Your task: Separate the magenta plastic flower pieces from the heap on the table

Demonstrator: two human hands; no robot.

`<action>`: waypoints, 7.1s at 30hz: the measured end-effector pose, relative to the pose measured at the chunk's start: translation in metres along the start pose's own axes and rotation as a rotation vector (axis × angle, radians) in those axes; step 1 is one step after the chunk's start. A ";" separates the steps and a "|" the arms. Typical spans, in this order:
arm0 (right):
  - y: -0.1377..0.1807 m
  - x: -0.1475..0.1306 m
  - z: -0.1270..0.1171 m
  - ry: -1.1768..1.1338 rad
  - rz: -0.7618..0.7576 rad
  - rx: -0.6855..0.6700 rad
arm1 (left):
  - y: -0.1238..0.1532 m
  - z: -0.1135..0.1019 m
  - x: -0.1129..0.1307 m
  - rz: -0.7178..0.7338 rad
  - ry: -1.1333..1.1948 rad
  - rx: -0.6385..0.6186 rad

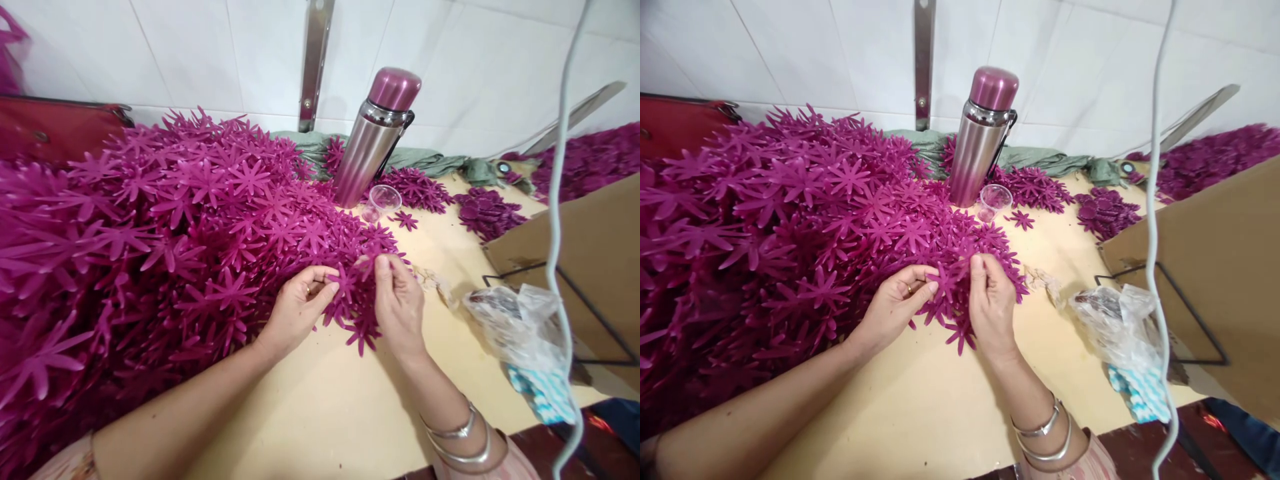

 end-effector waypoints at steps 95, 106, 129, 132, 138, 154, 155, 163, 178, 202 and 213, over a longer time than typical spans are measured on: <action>0.001 0.025 0.034 -0.468 0.220 -0.274 | -0.004 -0.006 0.002 0.076 0.083 0.066; 0.012 0.018 0.036 -0.471 0.300 -0.333 | -0.001 0.005 0.001 -0.032 0.131 -0.030; -0.008 0.037 0.029 -0.886 0.540 -0.187 | -0.005 -0.009 0.001 0.042 0.263 0.129; -0.006 0.037 0.031 -0.858 0.555 -0.251 | -0.004 -0.008 0.003 0.030 0.230 0.148; -0.007 0.032 0.032 -0.755 0.449 -0.271 | -0.001 -0.006 0.008 0.041 0.120 0.136; 0.007 0.019 0.040 -0.612 0.317 -0.343 | -0.001 -0.010 0.006 0.101 0.138 0.129; 0.006 0.019 0.038 -0.593 0.300 -0.330 | 0.000 -0.010 0.006 0.098 0.153 0.132; 0.001 0.008 0.013 -0.224 0.081 -0.126 | 0.003 -0.003 0.017 0.184 -0.060 0.067; -0.001 0.002 0.000 -0.090 0.009 0.006 | 0.000 -0.012 0.013 0.162 0.058 0.176; 0.011 -0.001 0.031 -0.352 0.012 -0.369 | 0.006 0.001 0.022 0.274 -0.115 0.019; 0.015 -0.003 0.032 -0.190 -0.104 -0.398 | 0.007 0.002 0.017 0.182 -0.080 -0.005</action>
Point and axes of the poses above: each hand's wrist, its own y-axis away from the middle knuckle, its own z-axis out of the palm, x = y × z, the point moved 7 cm from there along -y, towards the middle knuckle, and after that the axes turned 15 degrees about y, right-handed, at the moved point
